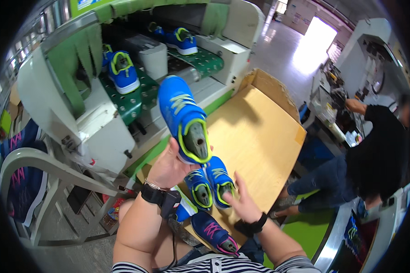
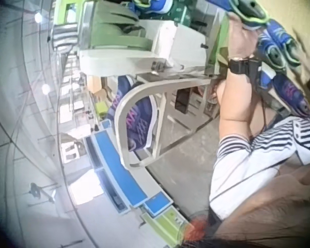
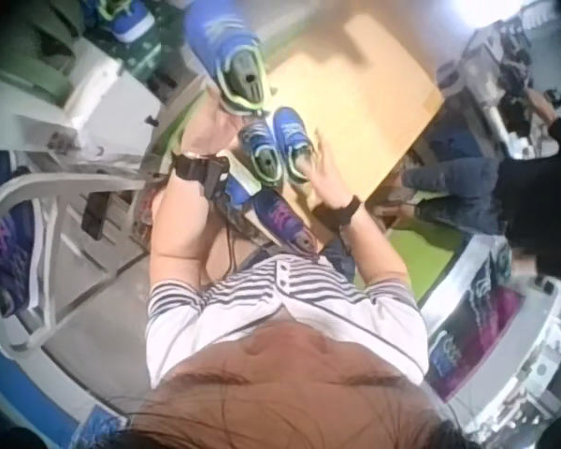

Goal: The recorder is inspecting and moving shoes onto a conveyor belt for a quality control or manufacturing process.

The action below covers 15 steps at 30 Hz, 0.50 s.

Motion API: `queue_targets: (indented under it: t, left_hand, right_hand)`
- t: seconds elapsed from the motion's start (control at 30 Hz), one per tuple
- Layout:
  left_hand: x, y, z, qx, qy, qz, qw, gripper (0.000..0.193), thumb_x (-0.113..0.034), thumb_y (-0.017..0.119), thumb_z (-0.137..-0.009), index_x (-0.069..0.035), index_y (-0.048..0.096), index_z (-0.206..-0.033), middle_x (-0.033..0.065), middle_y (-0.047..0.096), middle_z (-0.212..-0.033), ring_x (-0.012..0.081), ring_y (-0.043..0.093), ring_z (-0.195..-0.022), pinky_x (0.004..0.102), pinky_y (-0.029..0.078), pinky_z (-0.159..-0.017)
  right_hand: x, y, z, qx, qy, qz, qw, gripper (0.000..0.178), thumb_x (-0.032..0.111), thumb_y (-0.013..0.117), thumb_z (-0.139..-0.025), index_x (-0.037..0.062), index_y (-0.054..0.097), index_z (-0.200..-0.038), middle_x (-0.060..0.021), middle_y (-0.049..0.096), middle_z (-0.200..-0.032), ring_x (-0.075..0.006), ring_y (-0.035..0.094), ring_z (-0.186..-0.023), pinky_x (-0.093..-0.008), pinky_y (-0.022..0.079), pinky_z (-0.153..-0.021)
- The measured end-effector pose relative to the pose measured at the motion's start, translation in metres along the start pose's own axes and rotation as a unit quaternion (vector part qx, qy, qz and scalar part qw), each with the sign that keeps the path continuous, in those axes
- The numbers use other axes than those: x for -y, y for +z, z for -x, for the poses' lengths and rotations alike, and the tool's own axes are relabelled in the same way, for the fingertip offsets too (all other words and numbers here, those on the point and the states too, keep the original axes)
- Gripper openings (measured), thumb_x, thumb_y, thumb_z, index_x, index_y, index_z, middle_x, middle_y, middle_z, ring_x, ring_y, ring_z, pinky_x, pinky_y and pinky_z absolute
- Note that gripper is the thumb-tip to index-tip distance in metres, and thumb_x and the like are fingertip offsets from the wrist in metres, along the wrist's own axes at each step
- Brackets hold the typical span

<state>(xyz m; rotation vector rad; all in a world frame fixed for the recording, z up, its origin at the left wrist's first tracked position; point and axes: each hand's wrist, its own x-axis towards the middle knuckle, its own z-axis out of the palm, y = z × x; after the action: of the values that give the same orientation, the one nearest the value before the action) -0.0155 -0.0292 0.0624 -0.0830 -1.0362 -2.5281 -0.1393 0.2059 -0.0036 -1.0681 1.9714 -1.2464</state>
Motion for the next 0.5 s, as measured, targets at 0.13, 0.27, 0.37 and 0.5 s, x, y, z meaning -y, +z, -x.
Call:
queue_targets:
  t: [0.13, 0.27, 0.37, 0.5]
  left_hand:
    - [-0.032, -0.018, 0.001, -0.055, 0.130, 0.086, 0.986, 0.071, -0.057, 0.037, -0.097, -0.009, 0.031, -0.148, 0.0132, 0.038, -0.149, 0.0333, 0.045, -0.132, 0.0479, 0.046, -0.104]
    - [-0.039, -0.027, 0.001, -0.091, 0.148, 0.109, 0.979, 0.066, -0.051, 0.036, -0.100, -0.009, 0.026, -0.150, 0.0197, 0.030, -0.153, 0.0419, 0.036, -0.136, 0.0508, 0.042, -0.108]
    - [-0.044, -0.026, 0.000, -0.081, 0.151, 0.153, 0.973, 0.060, -0.043, 0.039, -0.102, -0.007, 0.028, -0.149, 0.0201, 0.034, -0.150, 0.0417, 0.035, -0.137, 0.0514, 0.037, -0.111]
    - [-0.047, -0.031, 0.005, -0.087, 0.177, 0.111, 0.974, 0.048, -0.011, 0.055, -0.094, -0.006, 0.042, -0.140, 0.0146, 0.050, -0.139, 0.0331, 0.045, -0.132, 0.0513, 0.034, -0.113]
  right_hand:
    - [-0.013, 0.028, 0.012, -0.030, -0.019, 0.021, 0.999, 0.085, 0.012, 0.066, -0.087, -0.0003, 0.012, -0.152, -0.0224, 0.026, -0.151, -0.0306, 0.028, -0.141, -0.0369, 0.025, -0.115]
    - [-0.010, 0.002, -0.011, -0.085, 0.051, -0.133, 0.986, 0.072, 0.005, 0.059, -0.089, 0.0121, 0.023, -0.150, -0.0164, 0.048, -0.132, -0.0201, 0.051, -0.115, -0.0331, 0.043, -0.099]
    - [0.009, -0.026, -0.052, -0.146, 0.075, -0.322, 0.932, 0.053, 0.010, 0.055, -0.092, 0.0108, 0.033, -0.140, -0.0148, 0.055, -0.121, -0.0195, 0.058, -0.104, -0.0327, 0.048, -0.090]
    - [0.071, -0.041, -0.129, -0.161, -0.107, -0.278, 0.941, 0.044, 0.014, 0.057, -0.094, 0.0066, 0.037, -0.133, -0.0136, 0.053, -0.120, -0.0179, 0.055, -0.102, -0.0307, 0.044, -0.092]
